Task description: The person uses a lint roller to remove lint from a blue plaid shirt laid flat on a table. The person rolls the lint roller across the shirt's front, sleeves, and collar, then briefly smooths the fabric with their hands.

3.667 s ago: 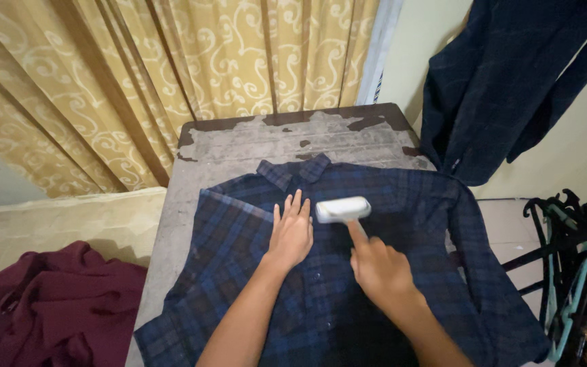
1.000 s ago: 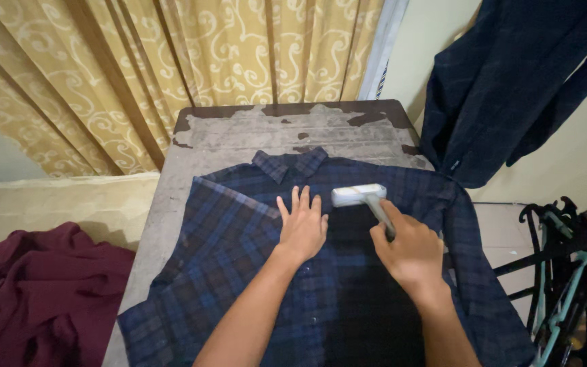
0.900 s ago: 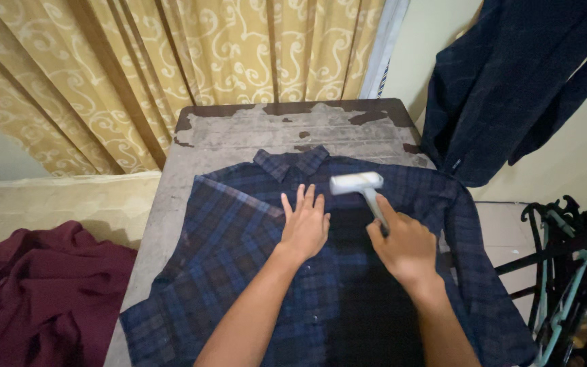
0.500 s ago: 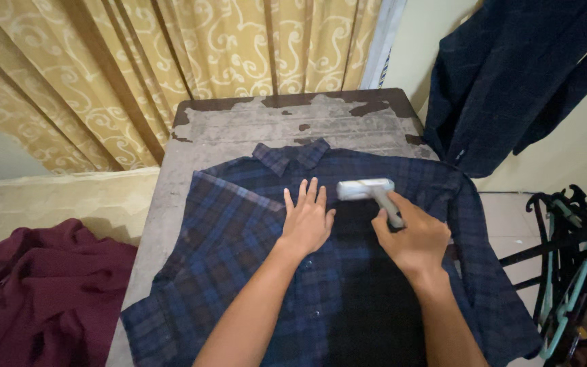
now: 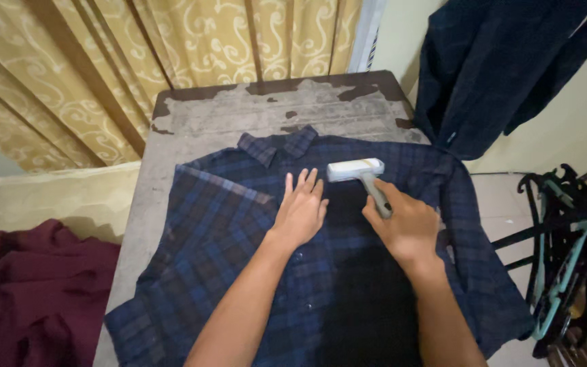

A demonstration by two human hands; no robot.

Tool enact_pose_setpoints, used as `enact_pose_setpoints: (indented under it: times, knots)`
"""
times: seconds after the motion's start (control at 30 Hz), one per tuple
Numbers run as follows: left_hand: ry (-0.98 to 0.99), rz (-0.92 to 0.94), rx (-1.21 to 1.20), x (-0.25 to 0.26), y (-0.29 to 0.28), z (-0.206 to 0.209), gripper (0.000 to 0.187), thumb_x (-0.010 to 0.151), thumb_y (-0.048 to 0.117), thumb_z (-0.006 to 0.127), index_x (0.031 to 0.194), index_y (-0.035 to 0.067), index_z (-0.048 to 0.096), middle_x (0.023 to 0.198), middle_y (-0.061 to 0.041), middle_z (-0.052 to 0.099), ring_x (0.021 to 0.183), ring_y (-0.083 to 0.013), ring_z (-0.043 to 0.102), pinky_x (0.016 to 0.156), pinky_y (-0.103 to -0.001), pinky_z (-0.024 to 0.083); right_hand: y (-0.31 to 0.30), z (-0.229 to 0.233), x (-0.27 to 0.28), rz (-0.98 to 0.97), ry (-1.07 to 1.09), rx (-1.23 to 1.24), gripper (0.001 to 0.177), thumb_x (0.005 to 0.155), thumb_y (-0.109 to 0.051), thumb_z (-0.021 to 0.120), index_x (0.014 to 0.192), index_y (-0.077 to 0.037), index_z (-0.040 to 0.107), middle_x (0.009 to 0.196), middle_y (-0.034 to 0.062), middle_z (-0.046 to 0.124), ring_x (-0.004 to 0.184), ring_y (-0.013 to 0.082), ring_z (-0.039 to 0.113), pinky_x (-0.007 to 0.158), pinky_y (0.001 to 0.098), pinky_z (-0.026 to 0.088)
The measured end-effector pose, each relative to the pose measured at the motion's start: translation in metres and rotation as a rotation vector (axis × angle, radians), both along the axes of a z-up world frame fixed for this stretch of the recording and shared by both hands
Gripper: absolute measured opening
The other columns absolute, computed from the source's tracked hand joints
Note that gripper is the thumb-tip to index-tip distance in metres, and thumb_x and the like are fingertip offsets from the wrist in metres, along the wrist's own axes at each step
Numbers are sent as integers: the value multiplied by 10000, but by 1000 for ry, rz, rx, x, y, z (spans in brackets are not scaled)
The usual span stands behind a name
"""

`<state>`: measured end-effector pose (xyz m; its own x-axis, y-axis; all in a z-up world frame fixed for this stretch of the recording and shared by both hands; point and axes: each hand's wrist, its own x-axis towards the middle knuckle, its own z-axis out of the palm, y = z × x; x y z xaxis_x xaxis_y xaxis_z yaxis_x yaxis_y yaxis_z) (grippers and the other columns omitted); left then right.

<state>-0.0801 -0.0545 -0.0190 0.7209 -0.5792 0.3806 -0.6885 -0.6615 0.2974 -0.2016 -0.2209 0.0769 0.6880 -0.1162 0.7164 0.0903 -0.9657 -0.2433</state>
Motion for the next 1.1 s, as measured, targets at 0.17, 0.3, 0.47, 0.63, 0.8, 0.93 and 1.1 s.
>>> enact_pose_setpoints:
  times: [0.17, 0.3, 0.47, 0.63, 0.8, 0.93, 1.1]
  knots:
    - [-28, -35, -64, 3, 1, -5, 534, 954, 237, 619, 1366, -94, 543, 1508, -301, 451, 1421, -446, 403, 1172, -554, 276, -2, 24, -24, -111, 196, 38, 253, 835, -311, 774, 1017, -135, 764, 678, 123, 715, 597, 325, 705, 557, 421, 547]
    - [-48, -38, -13, 3, -2, -8, 511, 964, 230, 629, 1357, -87, 553, 1494, -306, 463, 1414, -441, 438, 1198, -538, 313, -1, 24, -44, -160, 261, 31, 242, 835, -316, 754, 999, -139, 757, 649, 119, 707, 556, 313, 702, 536, 413, 547]
    - [-19, -110, -33, -3, -8, -11, 482, 977, 193, 614, 1354, -101, 554, 1514, -319, 458, 1429, -445, 439, 1206, -510, 339, -6, -5, -22, -49, 109, -10, 285, 910, -295, 727, 1139, -126, 717, 737, 132, 722, 627, 343, 708, 567, 447, 549]
    - [28, -140, -53, -10, -8, -4, 549, 985, 250, 590, 1395, -107, 513, 1524, -327, 421, 1432, -462, 392, 1181, -518, 313, -15, -25, 5, -95, 167, -12, 345, 904, -302, 739, 1207, -138, 713, 732, 153, 728, 617, 378, 700, 557, 487, 549]
    - [62, -129, -38, -11, -9, 2, 567, 1002, 279, 558, 1426, -91, 485, 1557, -310, 384, 1464, -443, 341, 1184, -510, 281, -12, -15, -11, -43, 169, 41, 345, 893, -278, 731, 1199, -118, 718, 683, 169, 708, 589, 373, 696, 565, 481, 559]
    - [77, -117, -21, -13, -8, 4, 576, 1004, 283, 558, 1435, -90, 476, 1564, -303, 379, 1472, -427, 336, 1194, -503, 277, -6, -3, -24, -146, 240, 32, 319, 882, -297, 728, 1155, -131, 722, 639, 161, 705, 558, 352, 706, 544, 470, 563]
    - [78, -111, -24, -13, -9, 4, 575, 1000, 283, 564, 1431, -89, 483, 1560, -298, 385, 1474, -426, 346, 1201, -501, 278, -17, -5, 1, -141, 285, 26, 355, 894, -334, 708, 1200, -153, 716, 678, 172, 713, 598, 392, 706, 583, 504, 571]
